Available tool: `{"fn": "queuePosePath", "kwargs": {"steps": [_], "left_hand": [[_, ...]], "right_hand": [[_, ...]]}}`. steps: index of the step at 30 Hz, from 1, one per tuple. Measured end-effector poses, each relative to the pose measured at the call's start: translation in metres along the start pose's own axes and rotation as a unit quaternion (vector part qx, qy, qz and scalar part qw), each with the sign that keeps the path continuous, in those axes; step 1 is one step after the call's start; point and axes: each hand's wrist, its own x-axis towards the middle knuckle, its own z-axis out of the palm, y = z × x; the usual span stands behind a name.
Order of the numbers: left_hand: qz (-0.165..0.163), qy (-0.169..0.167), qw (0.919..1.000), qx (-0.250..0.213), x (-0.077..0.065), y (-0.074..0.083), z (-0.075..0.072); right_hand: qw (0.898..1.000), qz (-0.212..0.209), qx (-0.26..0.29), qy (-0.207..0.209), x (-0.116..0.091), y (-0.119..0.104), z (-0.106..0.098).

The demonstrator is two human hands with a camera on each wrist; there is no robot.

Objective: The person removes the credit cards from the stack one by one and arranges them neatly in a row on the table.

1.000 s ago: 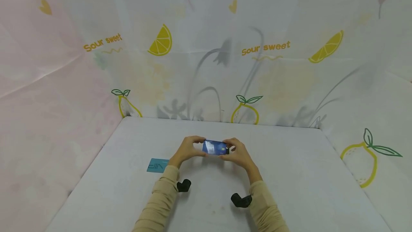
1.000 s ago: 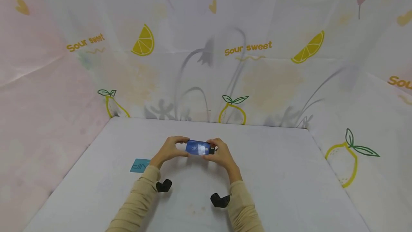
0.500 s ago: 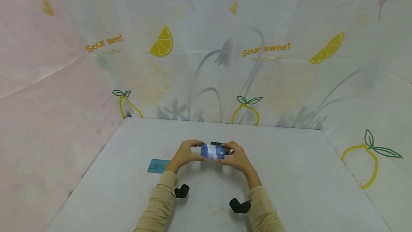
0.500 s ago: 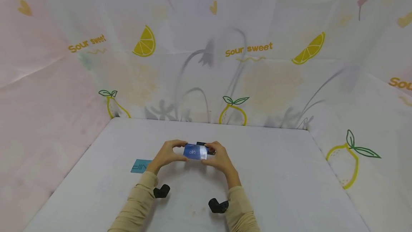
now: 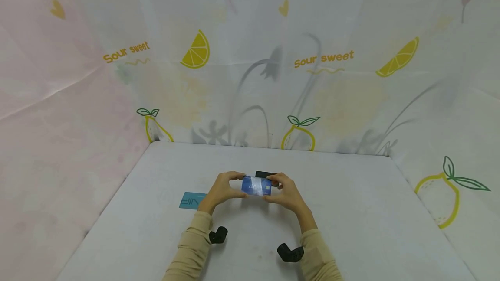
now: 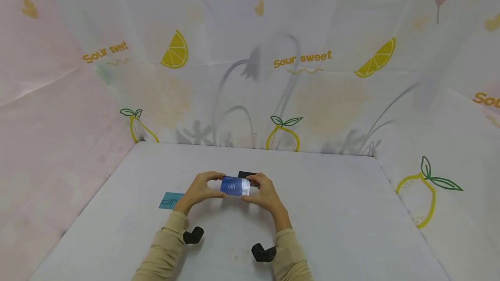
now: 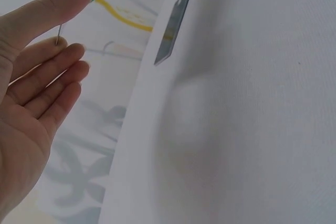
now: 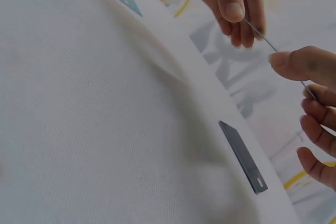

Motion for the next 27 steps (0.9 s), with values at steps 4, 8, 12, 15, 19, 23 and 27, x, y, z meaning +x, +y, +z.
{"fn": "queuePosePath", "kwargs": {"steps": [4, 8, 12, 15, 19, 23, 27], "left_hand": [[-0.012, -0.002, 0.9999, -0.003, -0.003, 0.002, 0.000], [-0.020, -0.003, 0.9998, -0.001, -0.006, 0.003, 0.000], [-0.020, -0.002, 0.9998, 0.002, -0.010, 0.004, -0.001], [-0.017, -0.002, 0.9998, 0.005, -0.012, 0.004, -0.002], [-0.020, -0.002, 0.9998, -0.003, -0.015, 0.002, -0.003], [-0.025, 0.000, 0.9997, -0.002, -0.019, 0.003, -0.004], [-0.029, 0.000, 0.9996, 0.001, -0.021, 0.003, -0.005]], "right_hand": [[1.000, 0.006, 0.002, 0.002, -0.002, -0.001, 0.001], [1.000, 0.011, -0.001, 0.003, -0.004, -0.002, 0.002], [1.000, 0.012, 0.001, -0.002, -0.006, -0.003, 0.003], [1.000, 0.006, 0.003, -0.005, -0.007, -0.004, 0.004], [1.000, -0.003, 0.005, -0.006, -0.007, -0.005, 0.006], [1.000, -0.009, 0.003, -0.007, -0.008, -0.006, 0.009], [1.000, -0.007, -0.002, -0.005, -0.009, -0.008, 0.011]]}}
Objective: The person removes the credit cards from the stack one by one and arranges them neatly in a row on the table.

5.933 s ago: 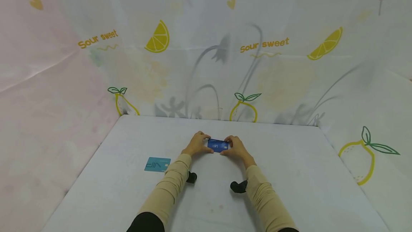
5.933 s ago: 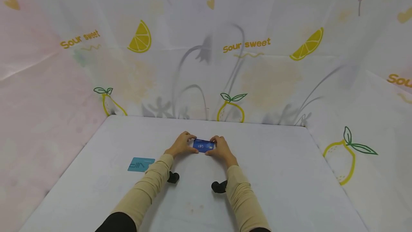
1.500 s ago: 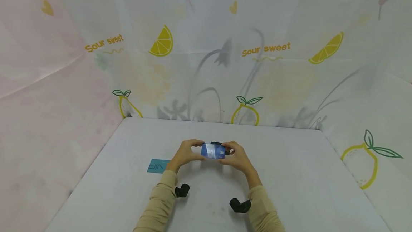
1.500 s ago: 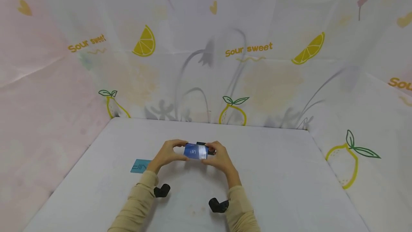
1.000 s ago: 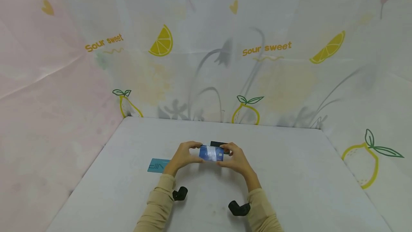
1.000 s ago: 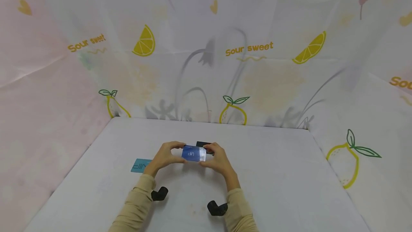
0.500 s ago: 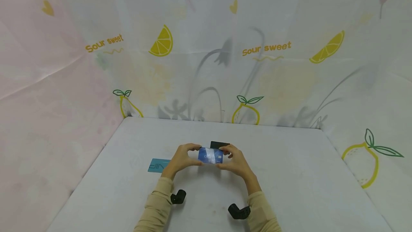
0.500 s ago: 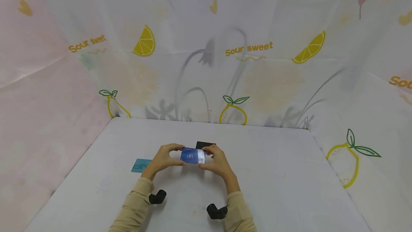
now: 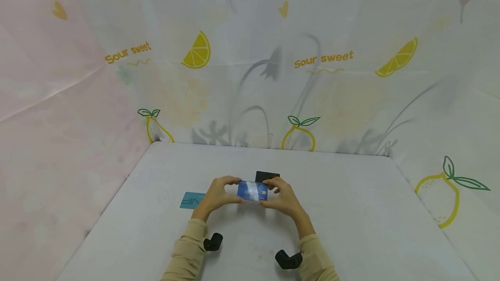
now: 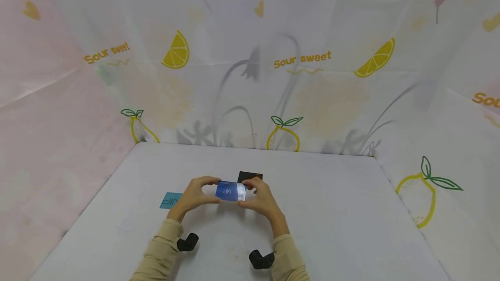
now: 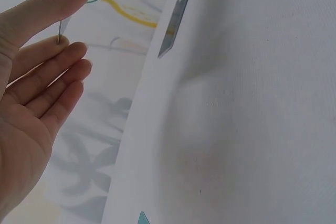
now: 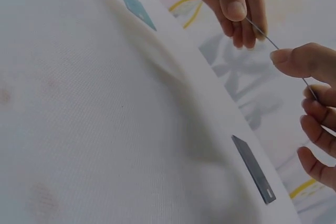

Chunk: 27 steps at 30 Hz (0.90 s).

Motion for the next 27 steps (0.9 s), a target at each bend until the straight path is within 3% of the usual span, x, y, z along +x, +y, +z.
{"fn": "queuePosePath", "kwargs": {"steps": [11, 27], "left_hand": [[-0.003, -0.005, 0.9999, -0.009, -0.006, 0.000, -0.003], [-0.012, 0.005, 0.9999, 0.006, -0.016, -0.009, -0.008]], "right_hand": [[1.000, 0.005, 0.016, 0.001, -0.003, -0.005, 0.004], [0.999, -0.021, 0.031, -0.006, -0.001, -0.002, 0.019]]}}
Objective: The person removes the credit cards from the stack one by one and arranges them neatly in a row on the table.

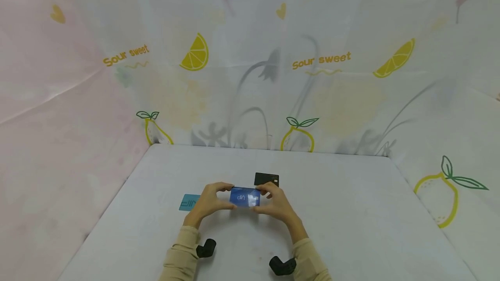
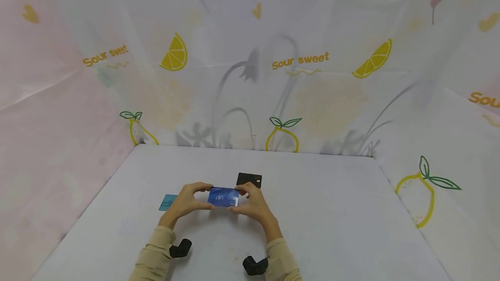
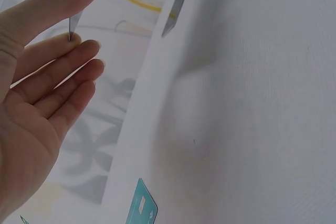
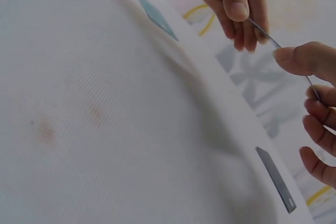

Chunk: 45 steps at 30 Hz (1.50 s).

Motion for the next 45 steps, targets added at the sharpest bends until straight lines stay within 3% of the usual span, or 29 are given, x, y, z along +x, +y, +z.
{"fn": "queuePosePath", "kwargs": {"steps": [13, 29, 45], "left_hand": [[-0.020, -0.007, 0.9998, -0.002, -0.007, -0.005, -0.004], [-0.001, -0.013, 0.9994, 0.033, -0.007, -0.013, -0.010], [-0.044, -0.017, 0.9975, 0.052, -0.010, -0.019, -0.016]], "right_hand": [[1.000, -0.003, 0.004, -0.010, 0.001, 0.005, 0.010], [1.000, -0.002, 0.002, -0.001, 0.005, 0.004, 0.023], [1.000, 0.005, -0.018, -0.015, 0.009, 0.010, 0.036]]}}
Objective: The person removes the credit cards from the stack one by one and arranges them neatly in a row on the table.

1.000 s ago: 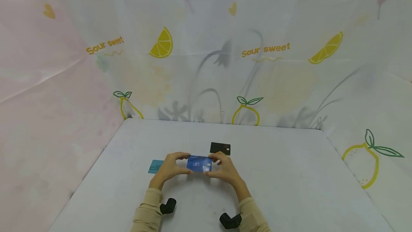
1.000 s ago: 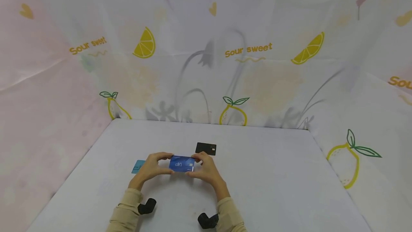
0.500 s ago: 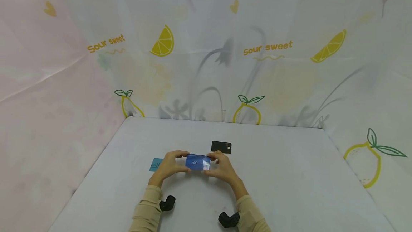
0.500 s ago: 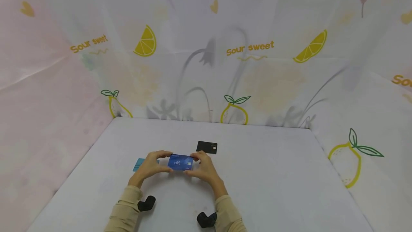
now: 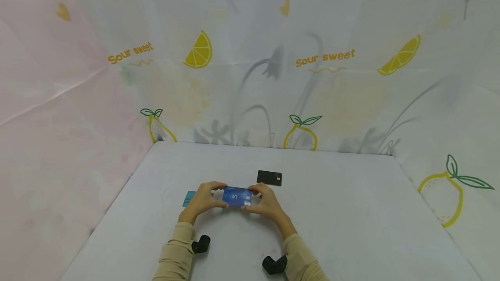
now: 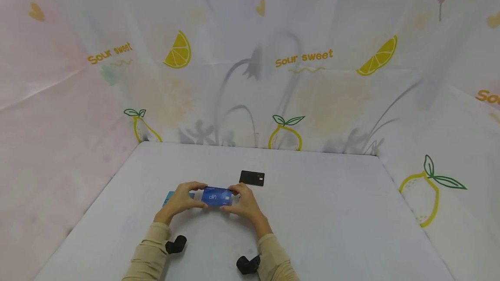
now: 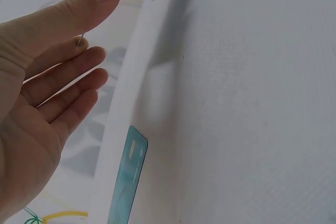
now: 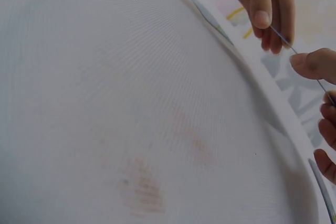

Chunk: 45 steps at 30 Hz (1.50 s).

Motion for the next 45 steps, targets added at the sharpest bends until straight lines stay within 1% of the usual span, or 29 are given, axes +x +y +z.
{"fn": "queuePosePath", "kwargs": {"steps": [5, 12, 17, 23, 30, 33, 35, 40, 45], "left_hand": [[-0.011, -0.005, 0.9999, 0.002, -0.001, -0.004, 0.000], [-0.006, -0.013, 0.9998, 0.012, -0.001, -0.010, -0.001], [-0.015, -0.022, 0.9994, 0.022, 0.000, -0.012, -0.004], [-0.026, -0.020, 0.9988, 0.036, 0.001, -0.012, -0.006], [-0.015, -0.020, 0.9971, 0.072, 0.002, -0.016, -0.007], [-0.017, -0.024, 0.9958, 0.087, 0.002, -0.019, -0.008], [-0.021, -0.027, 0.9952, 0.092, 0.002, -0.021, -0.008], [-0.028, -0.033, 0.9945, 0.095, 0.002, -0.024, -0.009], [-0.026, -0.040, 0.9934, 0.104, 0.004, -0.026, -0.010]], "right_hand": [[1.000, 0.001, 0.009, 0.005, 0.001, 0.002, 0.005], [1.000, 0.001, 0.007, 0.002, 0.001, 0.003, 0.013], [1.000, -0.006, 0.011, 0.003, 0.002, 0.000, 0.014], [1.000, -0.012, -0.009, 0.003, 0.006, 0.004, 0.020], [1.000, -0.020, -0.020, 0.005, 0.007, 0.005, 0.025], [0.999, -0.019, -0.029, -0.001, 0.007, 0.003, 0.026], [0.999, -0.016, -0.043, -0.008, 0.007, 0.003, 0.027], [0.998, 0.011, -0.054, -0.022, 0.006, 0.002, 0.030], [0.997, 0.027, -0.067, -0.033, 0.007, 0.002, 0.032]]}}
